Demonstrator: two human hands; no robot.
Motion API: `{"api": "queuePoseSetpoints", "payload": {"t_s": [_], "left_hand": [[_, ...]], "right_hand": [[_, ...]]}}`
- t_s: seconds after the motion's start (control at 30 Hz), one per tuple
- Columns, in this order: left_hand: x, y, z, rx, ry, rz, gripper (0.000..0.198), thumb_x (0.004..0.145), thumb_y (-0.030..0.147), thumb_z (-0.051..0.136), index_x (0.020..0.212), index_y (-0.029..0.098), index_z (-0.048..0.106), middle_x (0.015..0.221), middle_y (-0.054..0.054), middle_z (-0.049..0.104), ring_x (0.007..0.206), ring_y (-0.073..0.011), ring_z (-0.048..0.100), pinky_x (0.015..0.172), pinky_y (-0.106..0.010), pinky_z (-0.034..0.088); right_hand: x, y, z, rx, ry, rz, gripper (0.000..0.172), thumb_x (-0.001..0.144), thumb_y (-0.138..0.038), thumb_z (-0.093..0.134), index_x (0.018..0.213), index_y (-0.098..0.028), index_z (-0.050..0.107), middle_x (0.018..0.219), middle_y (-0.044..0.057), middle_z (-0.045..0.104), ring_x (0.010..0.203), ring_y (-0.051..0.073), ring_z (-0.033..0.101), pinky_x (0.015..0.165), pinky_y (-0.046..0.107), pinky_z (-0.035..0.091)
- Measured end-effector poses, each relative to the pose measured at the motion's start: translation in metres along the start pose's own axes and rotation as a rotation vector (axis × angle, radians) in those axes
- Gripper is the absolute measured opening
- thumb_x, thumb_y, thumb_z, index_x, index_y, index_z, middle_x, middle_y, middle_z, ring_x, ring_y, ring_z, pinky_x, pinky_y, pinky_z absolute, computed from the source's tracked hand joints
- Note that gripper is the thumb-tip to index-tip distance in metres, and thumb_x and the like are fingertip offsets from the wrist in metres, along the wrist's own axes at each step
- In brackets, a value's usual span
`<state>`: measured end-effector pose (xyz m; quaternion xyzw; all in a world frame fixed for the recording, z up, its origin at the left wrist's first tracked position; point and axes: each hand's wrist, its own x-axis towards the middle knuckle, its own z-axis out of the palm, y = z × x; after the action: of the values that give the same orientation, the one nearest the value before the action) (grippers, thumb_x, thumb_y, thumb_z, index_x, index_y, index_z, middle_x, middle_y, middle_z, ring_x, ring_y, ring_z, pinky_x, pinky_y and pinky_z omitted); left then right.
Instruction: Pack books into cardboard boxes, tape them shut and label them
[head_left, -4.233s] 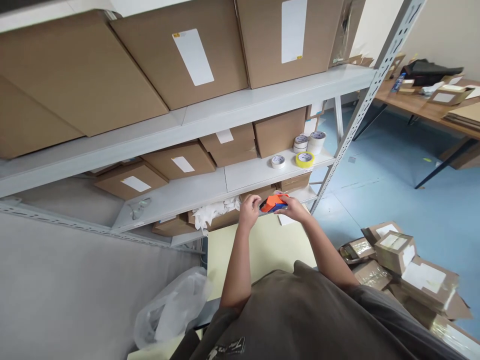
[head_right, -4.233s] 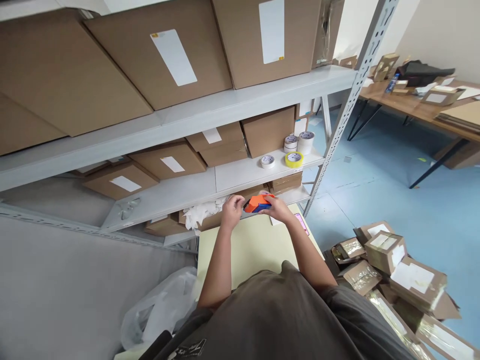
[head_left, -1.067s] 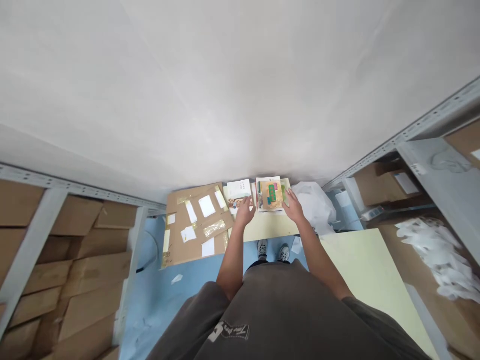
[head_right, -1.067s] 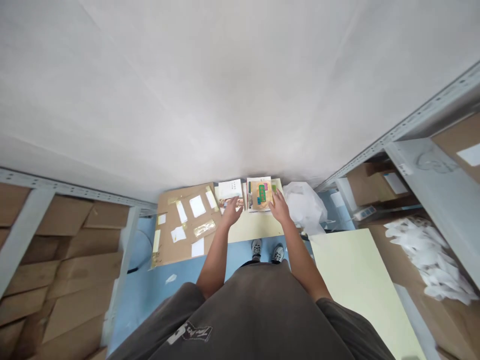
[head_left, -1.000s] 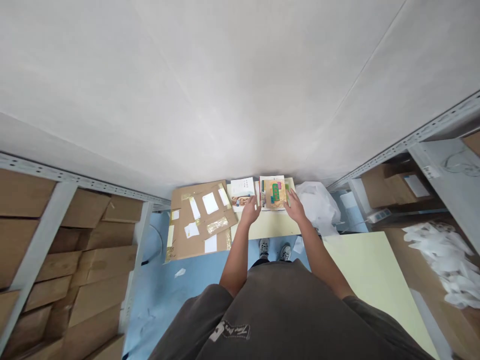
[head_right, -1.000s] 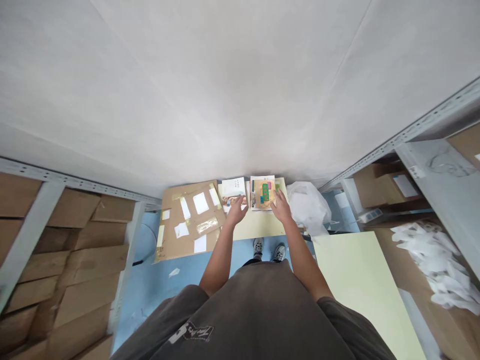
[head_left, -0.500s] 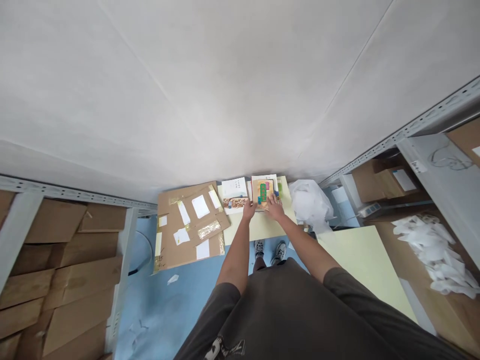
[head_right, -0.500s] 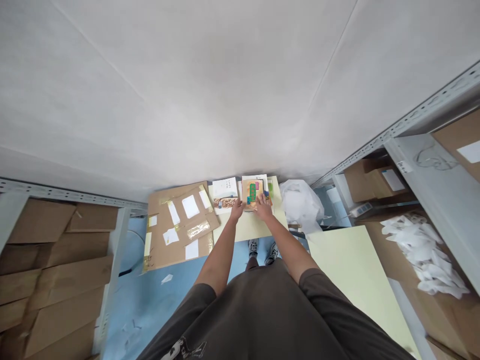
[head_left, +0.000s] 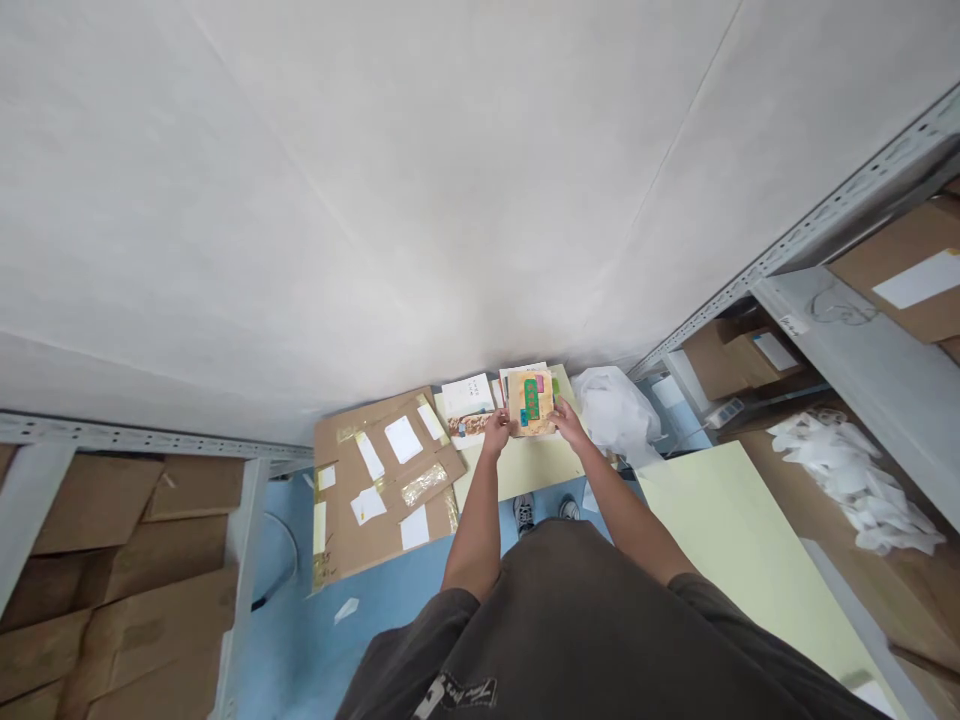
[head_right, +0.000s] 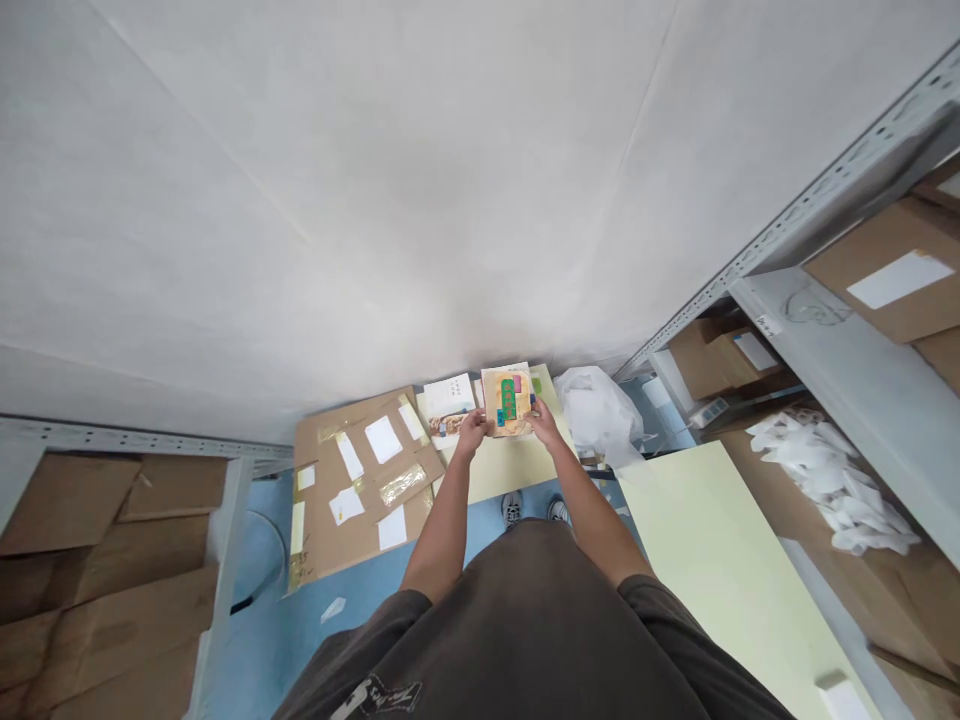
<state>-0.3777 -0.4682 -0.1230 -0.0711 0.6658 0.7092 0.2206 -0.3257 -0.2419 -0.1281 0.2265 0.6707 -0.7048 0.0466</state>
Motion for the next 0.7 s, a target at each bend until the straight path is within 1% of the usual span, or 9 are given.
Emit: {"api": "queuePoseSetpoints", "payload": {"t_s": [0.1,0.17,0.23,0.3,0.4,0.5,0.57,0.63,0.7], "left_hand": [[-0.005,0.02,0.012,-0.042,-0.195,-0.002,0.051,0.065,0.041,0.087,0.108,0.019,0.071,0.082,-0.001,0.066,0.074,-0.0167,0.06,0.072,-0.03,0.049],[-0.007,0.035,0.026,-0.029,-0.298,-0.002,0.06,0.066,0.043,0.09,0.118,0.02,0.071,0.085,-0.001,0.066,0.077,-0.0164,0.061,0.074,-0.03,0.049],[-0.009,0.049,0.047,0.005,-0.38,-0.001,0.07,0.068,0.043,0.091,0.132,0.022,0.07,0.085,0.0,0.065,0.079,-0.0159,0.061,0.075,-0.029,0.048],[-0.011,0.061,0.074,0.051,-0.469,0.0,0.078,0.071,0.041,0.089,0.144,0.025,0.065,0.087,0.001,0.064,0.079,-0.0151,0.059,0.075,-0.029,0.048],[-0.019,0.07,0.125,0.134,-0.614,0.005,0.084,0.075,0.037,0.084,0.155,0.029,0.058,0.091,0.001,0.064,0.083,-0.0148,0.06,0.077,-0.028,0.048],[-0.038,0.068,0.187,0.185,-0.77,0.008,0.088,0.074,0.033,0.081,0.158,0.03,0.054,0.101,-0.002,0.068,0.09,-0.0169,0.064,0.08,-0.029,0.051],[-0.059,0.061,0.231,0.188,-0.866,0.002,0.089,0.073,0.032,0.08,0.159,0.03,0.054,0.114,-0.006,0.07,0.096,-0.0192,0.068,0.083,-0.03,0.054],[-0.086,0.05,0.276,0.188,-0.945,-0.019,0.09,0.072,0.032,0.08,0.158,0.029,0.055,0.127,-0.009,0.068,0.101,-0.0212,0.07,0.085,-0.032,0.056],[-0.117,0.036,0.318,0.209,-1.011,-0.039,0.09,0.071,0.032,0.079,0.157,0.028,0.056,0.132,-0.011,0.067,0.102,-0.0215,0.071,0.085,-0.032,0.057]], "right_hand": [[-0.021,-0.021,-0.025,0.143,0.057,0.068,0.077,0.062,-0.036,0.083,0.136,-0.027,0.065,0.107,0.006,0.081,0.098,0.029,0.076,0.082,0.041,0.063],[-0.038,-0.036,-0.046,0.21,0.062,0.052,0.068,0.06,-0.033,0.086,0.125,-0.026,0.068,0.099,0.004,0.081,0.09,0.028,0.076,0.076,0.038,0.062],[-0.059,-0.049,-0.069,0.263,0.086,0.009,0.063,0.06,-0.033,0.088,0.119,-0.027,0.068,0.096,0.003,0.081,0.087,0.026,0.076,0.074,0.035,0.06],[-0.081,-0.058,-0.094,0.304,0.141,-0.029,0.062,0.06,-0.034,0.089,0.118,-0.027,0.067,0.095,0.002,0.081,0.087,0.025,0.075,0.074,0.034,0.06],[-0.122,-0.062,-0.133,0.357,0.254,-0.079,0.063,0.061,-0.037,0.09,0.119,-0.028,0.066,0.096,0.002,0.08,0.088,0.025,0.075,0.075,0.035,0.059],[-0.173,-0.057,-0.177,0.395,0.36,-0.134,0.064,0.062,-0.038,0.089,0.122,-0.028,0.066,0.1,0.003,0.08,0.089,0.025,0.075,0.076,0.035,0.058],[-0.214,-0.049,-0.208,0.417,0.436,-0.164,0.064,0.063,-0.039,0.089,0.122,-0.028,0.066,0.101,0.003,0.08,0.089,0.025,0.074,0.075,0.035,0.057],[-0.258,-0.038,-0.239,0.452,0.514,-0.181,0.064,0.064,-0.04,0.087,0.122,-0.029,0.065,0.101,0.002,0.08,0.089,0.025,0.074,0.076,0.035,0.057],[-0.303,-0.023,-0.267,0.5,0.586,-0.184,0.063,0.065,-0.039,0.086,0.123,-0.029,0.066,0.101,0.002,0.08,0.091,0.025,0.074,0.078,0.036,0.057]]}}
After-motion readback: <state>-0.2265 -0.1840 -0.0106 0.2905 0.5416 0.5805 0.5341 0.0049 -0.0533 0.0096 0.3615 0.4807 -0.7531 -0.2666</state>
